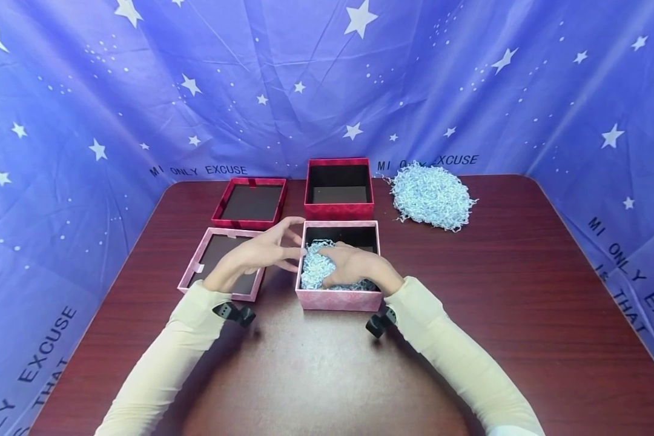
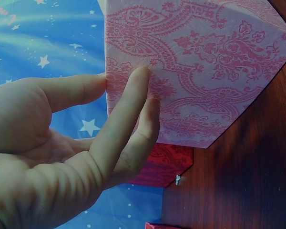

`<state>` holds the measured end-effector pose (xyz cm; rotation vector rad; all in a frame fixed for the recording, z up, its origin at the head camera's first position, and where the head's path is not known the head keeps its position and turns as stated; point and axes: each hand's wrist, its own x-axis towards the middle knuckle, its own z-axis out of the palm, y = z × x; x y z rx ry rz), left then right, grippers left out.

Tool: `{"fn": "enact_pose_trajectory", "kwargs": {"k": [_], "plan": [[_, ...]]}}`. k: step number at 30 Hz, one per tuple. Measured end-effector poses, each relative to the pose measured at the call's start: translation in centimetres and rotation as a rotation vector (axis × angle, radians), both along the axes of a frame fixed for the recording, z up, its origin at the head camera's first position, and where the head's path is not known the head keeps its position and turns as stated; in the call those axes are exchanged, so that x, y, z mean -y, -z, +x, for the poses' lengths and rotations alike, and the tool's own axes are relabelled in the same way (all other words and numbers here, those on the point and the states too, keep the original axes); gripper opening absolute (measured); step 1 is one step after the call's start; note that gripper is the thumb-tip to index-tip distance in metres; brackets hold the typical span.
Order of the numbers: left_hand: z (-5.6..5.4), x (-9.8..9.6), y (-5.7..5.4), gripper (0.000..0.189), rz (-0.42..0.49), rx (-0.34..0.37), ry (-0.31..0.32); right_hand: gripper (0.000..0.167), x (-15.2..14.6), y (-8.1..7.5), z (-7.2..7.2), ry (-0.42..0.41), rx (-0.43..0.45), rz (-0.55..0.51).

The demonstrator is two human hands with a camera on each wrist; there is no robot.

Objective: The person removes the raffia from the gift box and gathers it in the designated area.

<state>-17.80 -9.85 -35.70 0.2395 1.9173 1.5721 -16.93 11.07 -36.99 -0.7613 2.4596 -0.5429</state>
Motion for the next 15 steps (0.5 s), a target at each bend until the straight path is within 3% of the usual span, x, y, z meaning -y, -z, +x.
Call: {"fn": "enact_pose_trajectory", "kwargs": {"k": [6, 15], "plan": [[0.1, 0.0, 0.0, 0.072, 0.01, -0.004, -0.002, 0.072, -0.3, -0.6, -0.1, 0.011, -0.032, 0.003], [0.0, 0.1, 0.1, 0.07, 0.015, -0.018, 0.014, 0.074, -0.9, -2.5, -0.2, 0.122, -0.075, -0.032]]}}
